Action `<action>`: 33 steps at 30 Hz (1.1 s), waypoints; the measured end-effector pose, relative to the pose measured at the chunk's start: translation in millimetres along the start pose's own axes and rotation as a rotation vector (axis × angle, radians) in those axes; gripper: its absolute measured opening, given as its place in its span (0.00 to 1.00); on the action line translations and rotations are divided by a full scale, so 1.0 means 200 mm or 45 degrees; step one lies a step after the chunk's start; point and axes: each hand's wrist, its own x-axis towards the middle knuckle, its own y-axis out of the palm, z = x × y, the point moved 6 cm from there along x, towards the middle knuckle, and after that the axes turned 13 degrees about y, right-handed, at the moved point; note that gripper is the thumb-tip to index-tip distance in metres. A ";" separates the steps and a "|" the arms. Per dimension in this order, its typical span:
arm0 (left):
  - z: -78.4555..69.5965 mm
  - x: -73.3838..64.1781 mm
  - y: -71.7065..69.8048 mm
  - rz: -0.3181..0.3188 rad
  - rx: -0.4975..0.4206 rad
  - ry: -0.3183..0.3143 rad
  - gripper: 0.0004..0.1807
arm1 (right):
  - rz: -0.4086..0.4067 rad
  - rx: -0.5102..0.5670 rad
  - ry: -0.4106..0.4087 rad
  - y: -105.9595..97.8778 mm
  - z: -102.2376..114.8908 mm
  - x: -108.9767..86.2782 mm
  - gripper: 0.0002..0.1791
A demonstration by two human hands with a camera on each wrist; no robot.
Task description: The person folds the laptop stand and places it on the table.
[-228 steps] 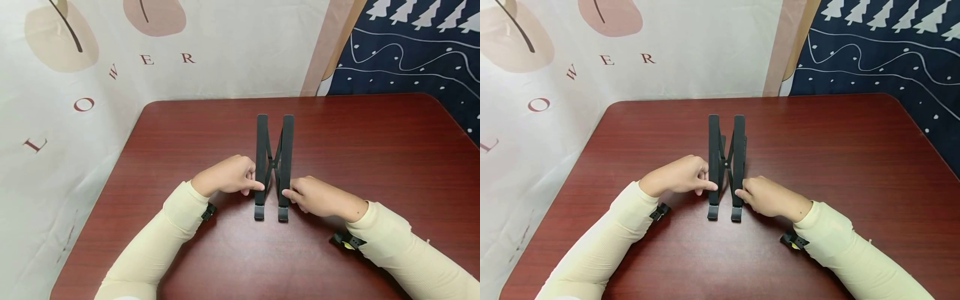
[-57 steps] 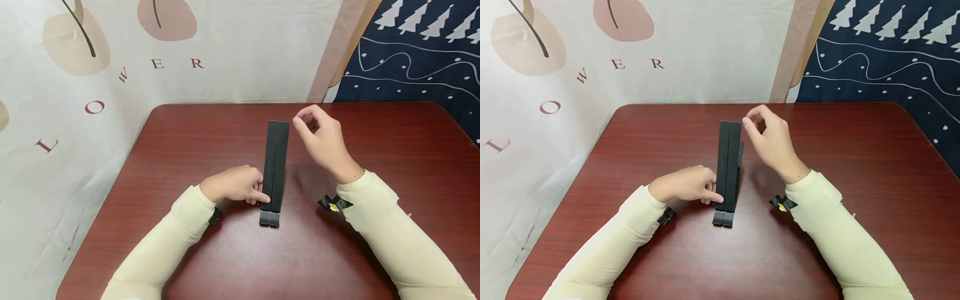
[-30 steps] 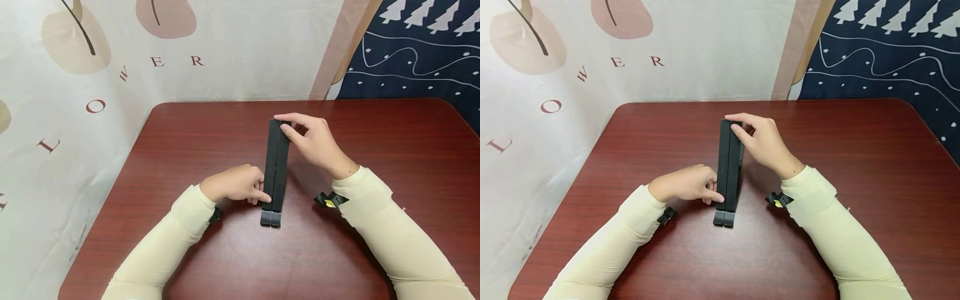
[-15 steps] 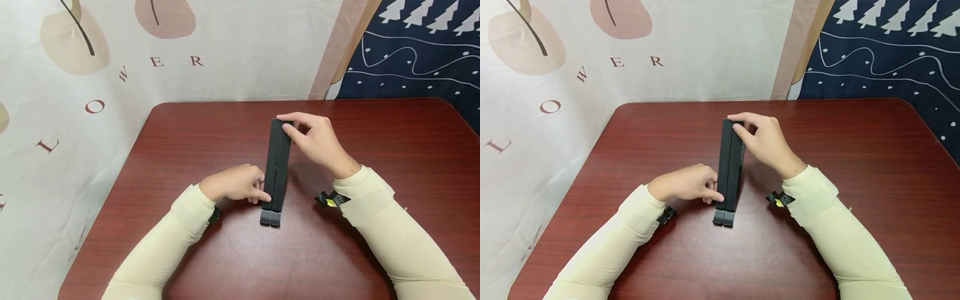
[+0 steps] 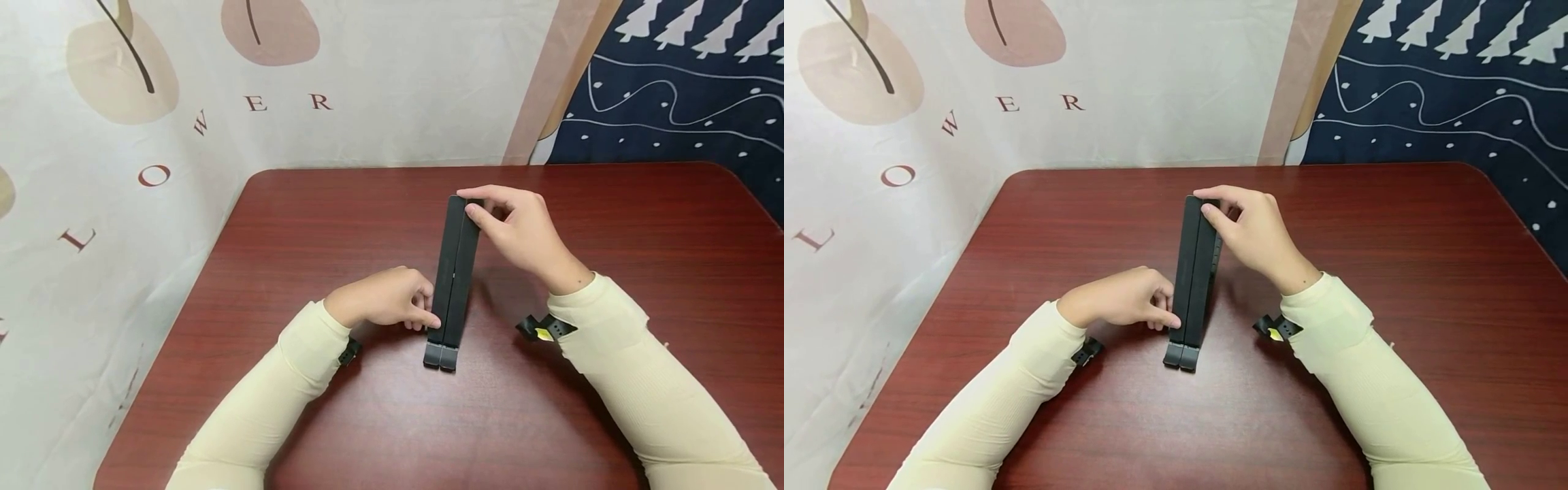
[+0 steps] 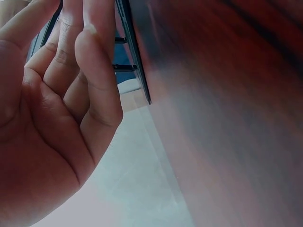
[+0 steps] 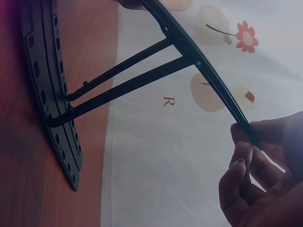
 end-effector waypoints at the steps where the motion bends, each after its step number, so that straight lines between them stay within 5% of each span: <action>1: 0.00 0.00 0.00 0.002 -0.008 0.004 0.11 | -0.001 -0.004 0.001 0.00 0.00 0.00 0.14; 33: 0.02 -0.02 -0.01 0.018 -0.054 0.000 0.12 | -0.020 -0.068 0.117 -0.07 -0.01 -0.07 0.14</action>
